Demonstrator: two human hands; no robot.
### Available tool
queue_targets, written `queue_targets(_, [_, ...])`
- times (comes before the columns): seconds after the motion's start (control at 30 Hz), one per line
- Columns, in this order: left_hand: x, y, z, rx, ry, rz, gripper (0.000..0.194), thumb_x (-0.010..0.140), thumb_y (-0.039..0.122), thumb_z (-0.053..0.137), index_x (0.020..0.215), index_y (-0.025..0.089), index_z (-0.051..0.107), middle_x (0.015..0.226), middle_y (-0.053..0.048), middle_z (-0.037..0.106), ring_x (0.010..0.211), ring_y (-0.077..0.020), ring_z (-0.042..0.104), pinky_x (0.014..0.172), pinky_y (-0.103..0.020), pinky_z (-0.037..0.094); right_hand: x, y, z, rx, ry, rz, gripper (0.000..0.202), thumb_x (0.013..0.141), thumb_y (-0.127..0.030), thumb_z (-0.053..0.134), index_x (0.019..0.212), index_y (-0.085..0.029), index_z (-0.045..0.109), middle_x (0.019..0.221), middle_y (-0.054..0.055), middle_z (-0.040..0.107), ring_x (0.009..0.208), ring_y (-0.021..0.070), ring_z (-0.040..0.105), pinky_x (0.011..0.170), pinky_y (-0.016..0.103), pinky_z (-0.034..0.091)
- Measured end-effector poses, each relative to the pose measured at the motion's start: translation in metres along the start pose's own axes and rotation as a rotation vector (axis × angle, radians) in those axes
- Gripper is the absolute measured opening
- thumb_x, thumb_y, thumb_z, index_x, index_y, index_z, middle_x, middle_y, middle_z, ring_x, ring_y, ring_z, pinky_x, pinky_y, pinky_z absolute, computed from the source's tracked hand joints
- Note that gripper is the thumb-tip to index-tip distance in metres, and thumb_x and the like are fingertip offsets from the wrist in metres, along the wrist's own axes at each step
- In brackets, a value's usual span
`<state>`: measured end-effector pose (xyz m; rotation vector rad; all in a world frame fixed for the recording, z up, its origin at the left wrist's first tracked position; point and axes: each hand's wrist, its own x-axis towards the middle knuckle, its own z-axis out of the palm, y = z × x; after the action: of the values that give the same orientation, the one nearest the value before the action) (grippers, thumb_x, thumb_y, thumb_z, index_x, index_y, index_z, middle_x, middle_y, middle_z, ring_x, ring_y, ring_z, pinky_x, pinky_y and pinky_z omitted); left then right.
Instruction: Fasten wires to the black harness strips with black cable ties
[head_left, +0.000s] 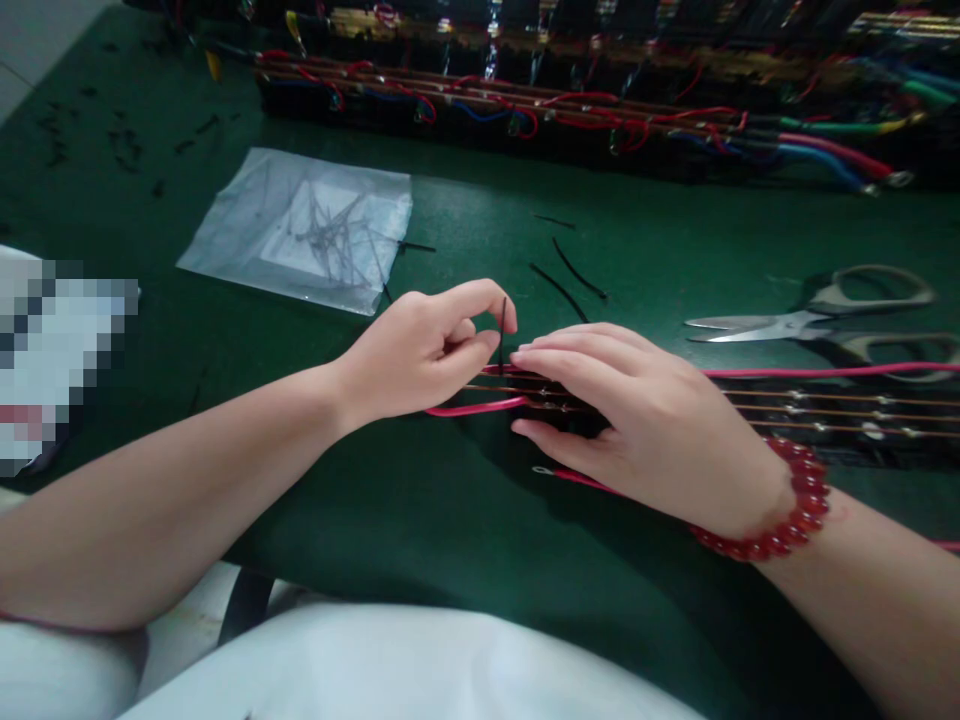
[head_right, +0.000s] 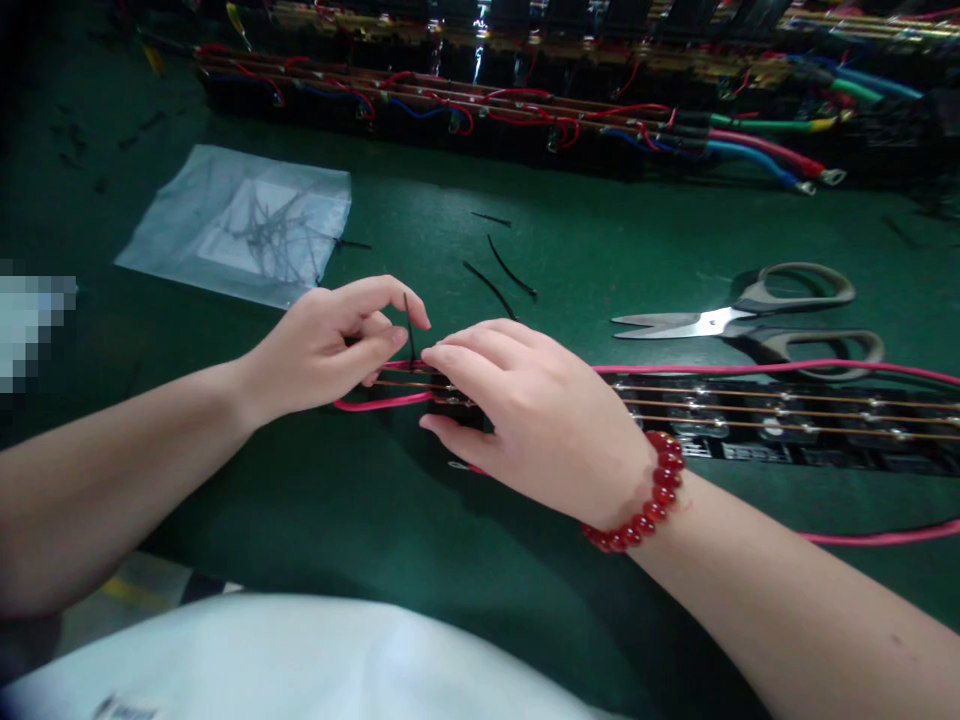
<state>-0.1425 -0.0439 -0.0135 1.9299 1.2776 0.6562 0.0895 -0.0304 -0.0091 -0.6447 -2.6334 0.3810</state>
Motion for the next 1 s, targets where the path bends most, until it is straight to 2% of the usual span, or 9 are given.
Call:
queue_targets(0.13, [-0.0004,0.0016,-0.0023,-0.041,-0.067,-0.017,0.032,0.082,0.008,0.045,0.11,0.019,0.056,0.053,0.011,0.045,0.048,-0.0082,0.04,0.051,-0.022,0.029,0.0013,0.0003,-0.0004,-0.05,0.025,0.014,0.032,0.09,-0.028,0.07,0.119,-0.013,0.066,0.11,0.015,0.074,0.1,0.0288,0.068,0.087,0.044,0.059])
queue_targets(0.3, [0.0006,0.0027,-0.0031,-0.146,-0.109,-0.066,0.037,0.079,0.007,0.048,0.113,0.021,0.051,0.059,0.011,0.045,0.054,-0.0087,0.041,0.054,-0.022,0.031,0.002,0.0022,0.0002,-0.083,0.029,0.052,0.03,0.091,-0.031,0.069,0.115,-0.014,0.066,0.103,0.013,0.072,0.092,0.027,0.065,0.081,0.042,0.058])
queue_targets(0.47, [0.0007,0.0016,-0.0009,-0.15,-0.075,-0.067,0.031,0.08,0.008,0.048,0.109,0.02,0.051,0.058,0.011,0.044,0.054,-0.0088,0.042,0.055,-0.023,0.031,0.0017,0.0024,-0.0004,-0.065,0.044,0.093,0.027,0.09,-0.034,0.07,0.109,-0.016,0.066,0.102,0.013,0.07,0.092,0.0273,0.064,0.08,0.042,0.057])
queue_targets(0.7, [-0.0002,-0.0015,-0.0006,-0.036,0.033,-0.025,0.019,0.086,0.013,0.046,0.098,0.019,0.06,0.058,0.007,0.051,0.051,-0.0095,0.047,0.051,-0.024,0.032,0.0031,0.0,-0.004,-0.066,0.025,0.158,0.023,0.089,-0.037,0.071,0.106,-0.022,0.064,0.1,0.011,0.068,0.093,0.0289,0.063,0.081,0.046,0.057])
queue_targets(0.87, [0.0002,-0.0004,-0.002,-0.002,0.102,-0.085,0.022,0.09,0.019,0.044,0.088,0.017,0.066,0.054,0.005,0.055,0.049,-0.0106,0.052,0.049,-0.024,0.032,0.003,0.0005,-0.0041,-0.065,0.024,0.141,0.024,0.089,-0.035,0.071,0.106,-0.019,0.064,0.099,0.012,0.067,0.093,0.0282,0.062,0.079,0.043,0.055])
queue_targets(1.0, [0.0002,0.0,-0.0018,0.082,0.118,-0.072,0.022,0.088,0.018,0.046,0.084,0.016,0.067,0.056,0.005,0.057,0.051,-0.0102,0.051,0.052,-0.024,0.032,0.003,0.0006,-0.0044,-0.069,0.025,0.159,0.027,0.088,-0.036,0.073,0.106,-0.02,0.063,0.101,0.012,0.067,0.094,0.0286,0.062,0.082,0.044,0.055])
